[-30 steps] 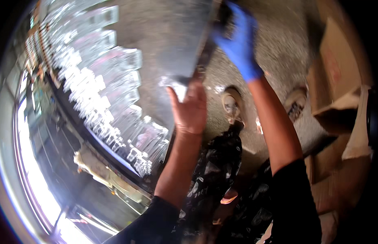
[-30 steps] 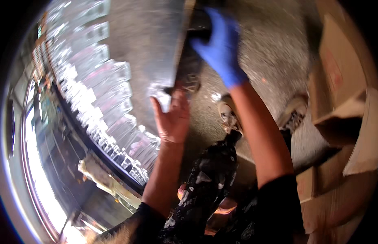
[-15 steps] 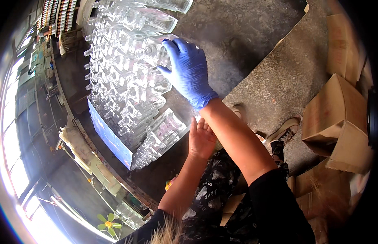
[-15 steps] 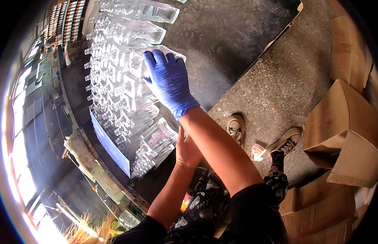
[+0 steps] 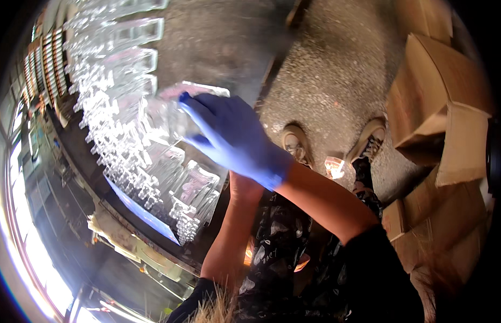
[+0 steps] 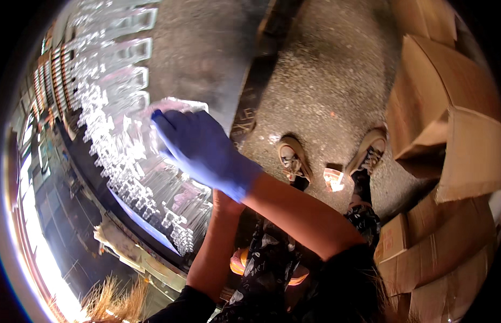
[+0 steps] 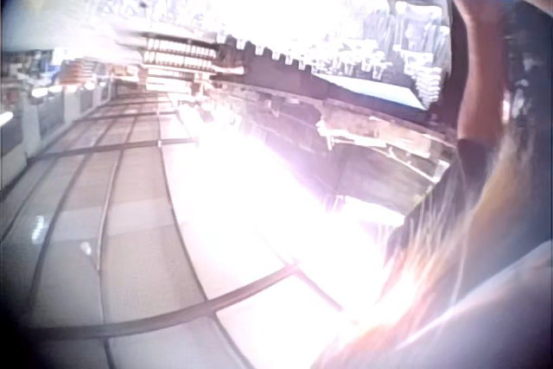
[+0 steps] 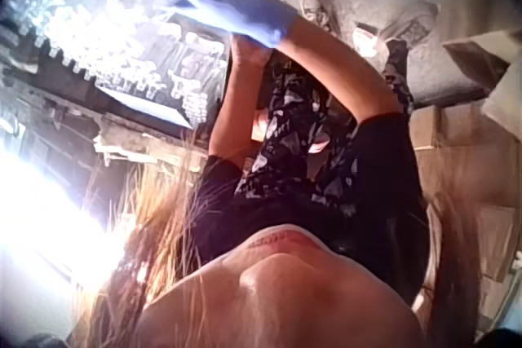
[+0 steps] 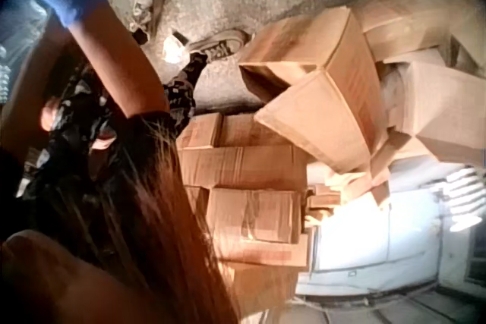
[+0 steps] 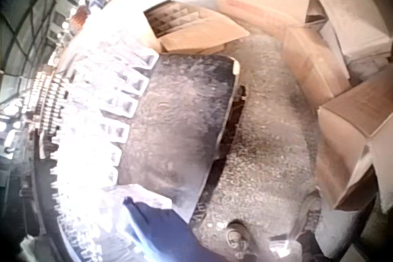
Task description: The person arranges clear plastic containers on a table, picking them up from a pile and placing them in neat rows. They also handle a large dark mat, lifting and moving it aside to clear the workspace.
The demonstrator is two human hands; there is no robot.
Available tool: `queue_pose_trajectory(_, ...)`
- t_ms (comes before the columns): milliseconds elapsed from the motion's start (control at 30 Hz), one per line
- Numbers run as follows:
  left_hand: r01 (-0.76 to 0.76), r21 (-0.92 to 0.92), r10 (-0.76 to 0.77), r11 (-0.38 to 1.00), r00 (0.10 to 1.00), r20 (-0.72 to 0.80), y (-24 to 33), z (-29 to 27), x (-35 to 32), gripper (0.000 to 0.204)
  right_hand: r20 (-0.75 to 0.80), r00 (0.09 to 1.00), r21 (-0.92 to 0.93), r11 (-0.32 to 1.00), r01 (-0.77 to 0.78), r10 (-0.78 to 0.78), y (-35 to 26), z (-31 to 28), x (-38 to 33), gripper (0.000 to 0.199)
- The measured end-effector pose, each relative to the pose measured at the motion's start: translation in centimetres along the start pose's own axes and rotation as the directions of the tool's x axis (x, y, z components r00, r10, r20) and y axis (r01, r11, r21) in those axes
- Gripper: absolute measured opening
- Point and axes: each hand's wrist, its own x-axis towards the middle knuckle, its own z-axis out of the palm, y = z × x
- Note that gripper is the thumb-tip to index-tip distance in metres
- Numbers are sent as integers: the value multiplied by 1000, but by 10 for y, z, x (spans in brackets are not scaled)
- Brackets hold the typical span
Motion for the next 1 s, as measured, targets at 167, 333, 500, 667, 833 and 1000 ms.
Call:
queue_pose_trajectory(167,-48,250,72,967,994,-85,4,-21,24,58,94,963,-45,967,-250,253,-6,-135,-74,61)
queue_pose_trajectory(333,-216,-435,69,874,941,-330,14,-23,40,45,-31,951,-210,929,-306,306,51,-149,-130,64)
queue_pose_trajectory(500,-89,-610,-77,787,968,-240,19,-2,33,43,-4,941,-160,929,-334,338,108,-104,-120,59)
queue_pose_trajectory(667,-118,-616,-80,779,955,-285,22,7,29,40,-60,960,-165,946,-278,272,146,-72,-101,59)
queue_pose_trajectory(833,-127,-608,-91,784,945,-314,22,10,29,37,-83,961,-140,952,-272,262,163,-60,-98,59)
queue_pose_trajectory(1000,-103,-621,-91,777,958,-273,24,7,27,41,-107,971,-171,958,-232,216,169,-47,-94,53)
